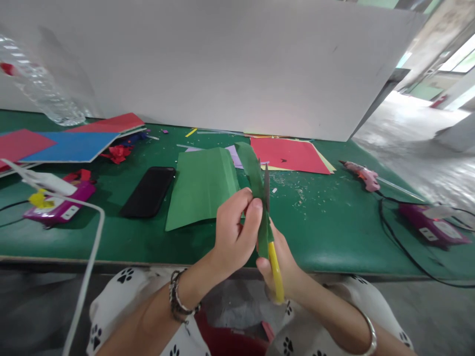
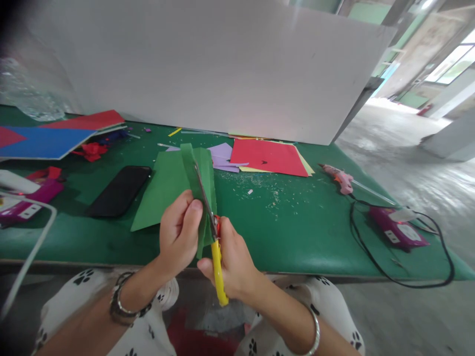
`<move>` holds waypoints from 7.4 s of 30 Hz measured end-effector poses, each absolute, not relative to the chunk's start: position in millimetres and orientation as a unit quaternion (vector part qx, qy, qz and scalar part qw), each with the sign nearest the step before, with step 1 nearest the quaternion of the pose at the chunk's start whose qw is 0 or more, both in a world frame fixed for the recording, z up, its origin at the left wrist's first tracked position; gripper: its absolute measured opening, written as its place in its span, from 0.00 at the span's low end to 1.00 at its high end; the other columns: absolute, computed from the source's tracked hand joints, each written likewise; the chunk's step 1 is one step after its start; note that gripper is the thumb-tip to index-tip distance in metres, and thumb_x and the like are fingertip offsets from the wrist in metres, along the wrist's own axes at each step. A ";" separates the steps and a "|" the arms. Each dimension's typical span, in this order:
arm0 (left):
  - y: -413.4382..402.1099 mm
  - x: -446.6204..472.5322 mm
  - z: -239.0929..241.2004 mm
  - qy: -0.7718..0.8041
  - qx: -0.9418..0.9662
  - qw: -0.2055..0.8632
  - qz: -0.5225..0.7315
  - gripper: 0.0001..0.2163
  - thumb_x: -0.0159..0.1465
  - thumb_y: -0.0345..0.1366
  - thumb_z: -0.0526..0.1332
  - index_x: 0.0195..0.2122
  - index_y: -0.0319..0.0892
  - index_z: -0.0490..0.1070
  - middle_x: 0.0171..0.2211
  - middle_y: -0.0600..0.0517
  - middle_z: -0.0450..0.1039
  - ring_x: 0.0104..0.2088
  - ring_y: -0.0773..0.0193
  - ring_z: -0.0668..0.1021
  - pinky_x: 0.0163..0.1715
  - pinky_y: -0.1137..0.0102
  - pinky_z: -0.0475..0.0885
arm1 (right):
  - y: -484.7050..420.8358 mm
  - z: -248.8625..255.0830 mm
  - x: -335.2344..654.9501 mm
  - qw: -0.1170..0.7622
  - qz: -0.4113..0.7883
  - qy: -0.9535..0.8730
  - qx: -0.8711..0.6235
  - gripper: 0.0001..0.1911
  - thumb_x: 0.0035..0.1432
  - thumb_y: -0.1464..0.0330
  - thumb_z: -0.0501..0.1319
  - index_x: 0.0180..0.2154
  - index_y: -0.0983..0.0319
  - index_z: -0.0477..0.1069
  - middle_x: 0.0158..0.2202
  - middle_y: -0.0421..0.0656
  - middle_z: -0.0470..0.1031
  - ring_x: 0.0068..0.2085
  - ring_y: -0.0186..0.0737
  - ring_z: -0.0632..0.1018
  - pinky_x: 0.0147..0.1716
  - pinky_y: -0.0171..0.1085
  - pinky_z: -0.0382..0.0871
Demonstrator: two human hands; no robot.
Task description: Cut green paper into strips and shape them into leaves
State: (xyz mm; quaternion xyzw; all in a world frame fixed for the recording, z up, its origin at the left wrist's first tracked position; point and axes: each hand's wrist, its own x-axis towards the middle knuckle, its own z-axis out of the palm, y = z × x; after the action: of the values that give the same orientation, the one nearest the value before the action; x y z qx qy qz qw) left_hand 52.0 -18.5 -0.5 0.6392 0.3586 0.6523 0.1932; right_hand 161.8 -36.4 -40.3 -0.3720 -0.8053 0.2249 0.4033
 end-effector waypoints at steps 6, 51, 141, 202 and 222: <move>-17.2 51.3 0.2 0.344 0.646 0.204 0.650 0.14 0.62 0.30 0.47 0.19 0.42 0.46 0.17 0.59 0.46 0.17 0.74 0.55 0.16 0.76 0.53 | -35.1 -45.6 159.8 0.429 0.205 -0.794 -0.379 0.22 0.55 0.49 0.39 0.32 0.60 0.54 0.24 0.38 0.61 0.22 0.31 0.61 0.19 0.33 0.59; -14.9 59.2 -33.7 0.322 0.535 0.718 0.306 0.07 0.50 0.34 0.53 0.23 0.42 0.52 0.20 0.60 0.64 0.17 0.73 0.71 0.21 0.74 0.64 | 12.8 -6.3 220.7 0.431 0.569 -0.553 -0.431 0.13 0.50 0.62 0.57 0.35 0.63 0.70 0.25 0.39 0.72 0.17 0.23 0.64 0.17 0.28 0.58; 3.1 -3.9 -8.4 0.535 0.676 0.350 0.367 0.09 0.57 0.38 0.55 0.26 0.41 0.72 0.24 0.54 0.76 0.17 0.71 0.73 0.16 0.78 0.63 | 23.3 -3.6 242.8 0.360 0.403 -0.658 -0.524 0.06 0.45 0.68 0.60 0.21 0.64 0.67 0.16 0.38 0.70 0.17 0.27 0.68 0.19 0.28 0.62; -12.8 37.0 -39.0 0.427 0.758 0.410 0.275 0.12 0.63 0.37 0.42 0.23 0.42 0.53 0.17 0.60 0.51 0.17 0.73 0.58 0.19 0.76 0.55 | 12.1 -11.6 206.0 0.357 0.508 -0.640 -0.452 0.09 0.45 0.69 0.58 0.32 0.63 0.70 0.20 0.36 0.69 0.23 0.29 0.71 0.27 0.32 0.66; 22.0 -12.5 -40.9 0.513 0.852 -0.077 0.077 0.22 0.53 0.23 0.51 0.51 0.38 0.61 0.55 0.44 0.59 0.54 0.53 0.62 0.53 0.55 0.58 | 44.4 -32.2 200.5 0.225 0.316 -0.714 -0.583 0.13 0.51 0.70 0.53 0.18 0.60 0.54 0.19 0.37 0.67 0.23 0.31 0.69 0.22 0.31 0.60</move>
State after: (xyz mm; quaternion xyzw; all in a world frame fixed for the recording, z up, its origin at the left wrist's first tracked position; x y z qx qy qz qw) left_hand -12.5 22.0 -40.9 0.8517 0.5126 0.0769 -0.0770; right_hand 200.5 44.4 -32.2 -0.5828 -0.7140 0.3159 0.2252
